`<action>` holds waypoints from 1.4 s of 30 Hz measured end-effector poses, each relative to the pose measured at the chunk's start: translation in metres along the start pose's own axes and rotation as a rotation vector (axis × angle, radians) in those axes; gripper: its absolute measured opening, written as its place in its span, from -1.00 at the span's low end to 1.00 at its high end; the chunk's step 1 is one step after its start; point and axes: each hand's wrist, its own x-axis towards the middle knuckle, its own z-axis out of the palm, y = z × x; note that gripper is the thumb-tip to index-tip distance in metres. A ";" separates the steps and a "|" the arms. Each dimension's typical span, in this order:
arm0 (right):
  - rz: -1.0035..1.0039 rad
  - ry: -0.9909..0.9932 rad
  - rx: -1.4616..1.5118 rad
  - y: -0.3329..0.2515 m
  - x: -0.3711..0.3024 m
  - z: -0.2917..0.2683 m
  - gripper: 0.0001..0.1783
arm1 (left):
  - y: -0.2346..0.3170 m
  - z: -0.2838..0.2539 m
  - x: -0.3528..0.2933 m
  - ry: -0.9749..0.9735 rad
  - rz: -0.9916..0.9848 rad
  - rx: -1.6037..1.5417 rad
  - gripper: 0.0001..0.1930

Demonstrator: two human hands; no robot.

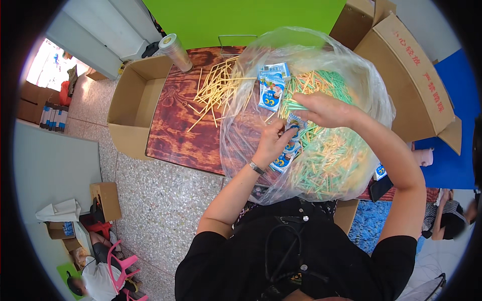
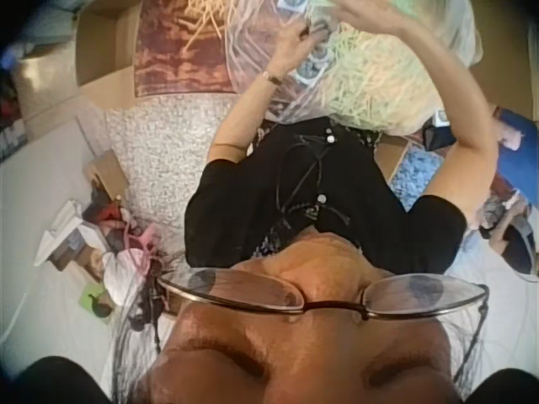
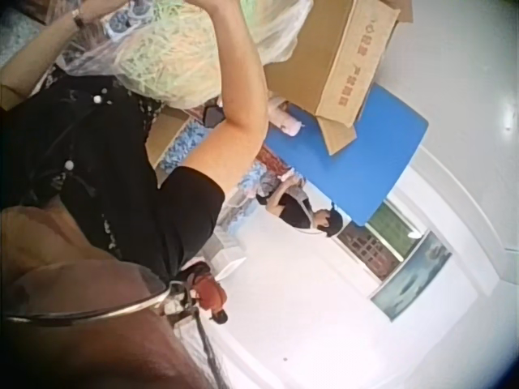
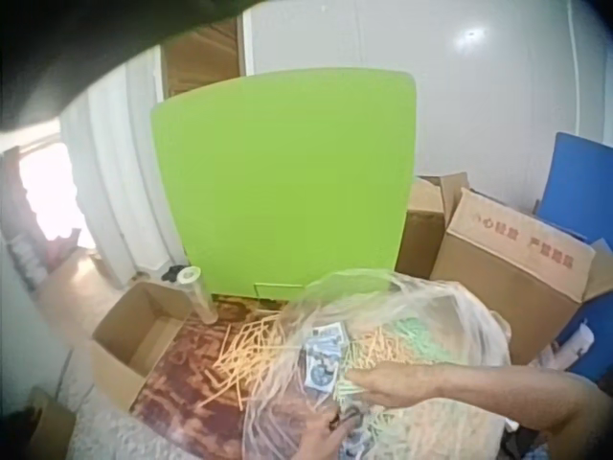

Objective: Pack small blue sachets into a plastic bag filled with decorative shredded paper.

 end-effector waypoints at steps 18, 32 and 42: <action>-0.046 -0.110 -0.197 -0.020 -0.015 -0.039 -0.69 | -0.014 -0.002 0.008 0.334 0.231 0.060 -0.70; 0.121 -0.265 -0.552 -0.042 0.001 -0.040 -0.79 | 0.018 -0.001 0.002 0.325 0.388 0.425 -0.67; 0.339 -0.439 -0.610 -0.046 0.020 -0.049 -0.75 | 0.013 0.000 0.006 0.335 0.636 0.564 -0.60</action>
